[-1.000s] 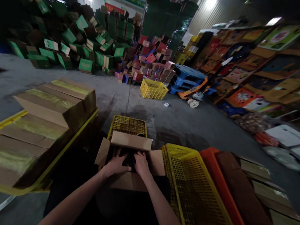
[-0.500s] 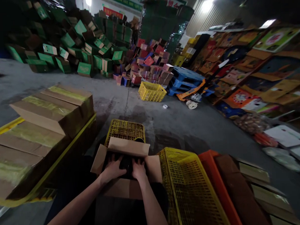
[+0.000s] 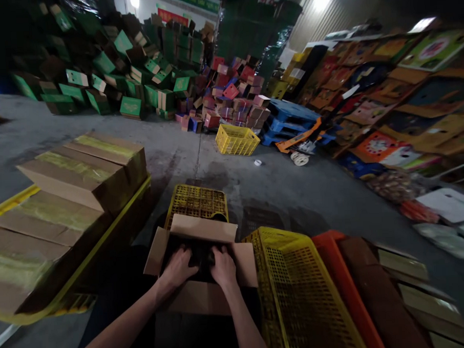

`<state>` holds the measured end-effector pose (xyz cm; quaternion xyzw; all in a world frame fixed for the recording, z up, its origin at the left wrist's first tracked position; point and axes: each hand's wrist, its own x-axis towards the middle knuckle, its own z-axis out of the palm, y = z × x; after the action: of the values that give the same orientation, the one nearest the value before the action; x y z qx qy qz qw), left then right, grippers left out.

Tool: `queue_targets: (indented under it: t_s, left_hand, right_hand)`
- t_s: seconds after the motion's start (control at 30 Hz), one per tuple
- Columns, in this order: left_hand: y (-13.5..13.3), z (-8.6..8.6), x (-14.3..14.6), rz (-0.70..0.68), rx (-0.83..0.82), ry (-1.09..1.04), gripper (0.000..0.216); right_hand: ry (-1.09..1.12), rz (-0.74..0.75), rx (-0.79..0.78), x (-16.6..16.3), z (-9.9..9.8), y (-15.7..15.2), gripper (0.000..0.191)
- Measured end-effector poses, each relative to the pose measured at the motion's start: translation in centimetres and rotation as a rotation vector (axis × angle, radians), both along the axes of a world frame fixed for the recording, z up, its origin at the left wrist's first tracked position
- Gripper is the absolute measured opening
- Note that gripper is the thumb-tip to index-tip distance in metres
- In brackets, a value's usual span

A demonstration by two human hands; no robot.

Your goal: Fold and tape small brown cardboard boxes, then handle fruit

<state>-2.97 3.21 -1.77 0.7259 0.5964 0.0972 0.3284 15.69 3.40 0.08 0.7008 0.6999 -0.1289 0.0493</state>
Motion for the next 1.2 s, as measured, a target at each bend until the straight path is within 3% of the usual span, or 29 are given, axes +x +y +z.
queue_targets:
  t_s: [0.13,0.3,0.6,0.73,0.8,0.9,1.0,1.13,1.2]
  left_hand:
    - [-0.7,0.3,-0.1,-0.089,0.004,-0.04,0.035]
    - [-0.7,0.7,-0.3,-0.194,-0.067,-0.155,0.037]
    - [-0.5,2.8,-0.8,-0.146,0.073,-0.328,0.021]
    - [-0.1,2.2,-1.9,-0.003,0.069,-0.204,0.036]
    - [0.0,1.3,-1.9,-0.009,-0.015,-0.103,0.06]
    - [-0.1,-0.1,-1.2,-0.081,-0.127,-0.007,0.094]
    - [0.0,-1.1,-0.8,-0.095,-0.157,0.026,0.095]
    - [0.5,-2.0,-1.2,-0.091,-0.143,0.022,0.09]
    - [0.8,-2.3,-1.5,-0.089,-0.142,0.016,0.088]
  right_hand:
    - [0.154,-0.061,0.107,0.4,0.3,-1.9,0.037]
    - [0.363,-0.15,0.182,0.5,-0.1,-3.8,0.036]
    - [0.709,-0.157,0.364,1.9,2.7,-3.6,0.039]
    - [0.797,-0.202,0.368,3.1,3.2,-3.7,0.042]
    - [0.786,-0.2,0.36,3.2,3.1,-3.7,0.042]
    - [0.592,-0.147,0.26,2.6,2.8,-3.6,0.034]
    - [0.342,-0.112,0.027,1.4,2.1,-3.2,0.042]
    - [0.293,-0.142,-0.251,0.5,1.0,-1.6,0.097]
    - [0.364,-0.168,-0.318,0.6,0.6,-0.6,0.113]
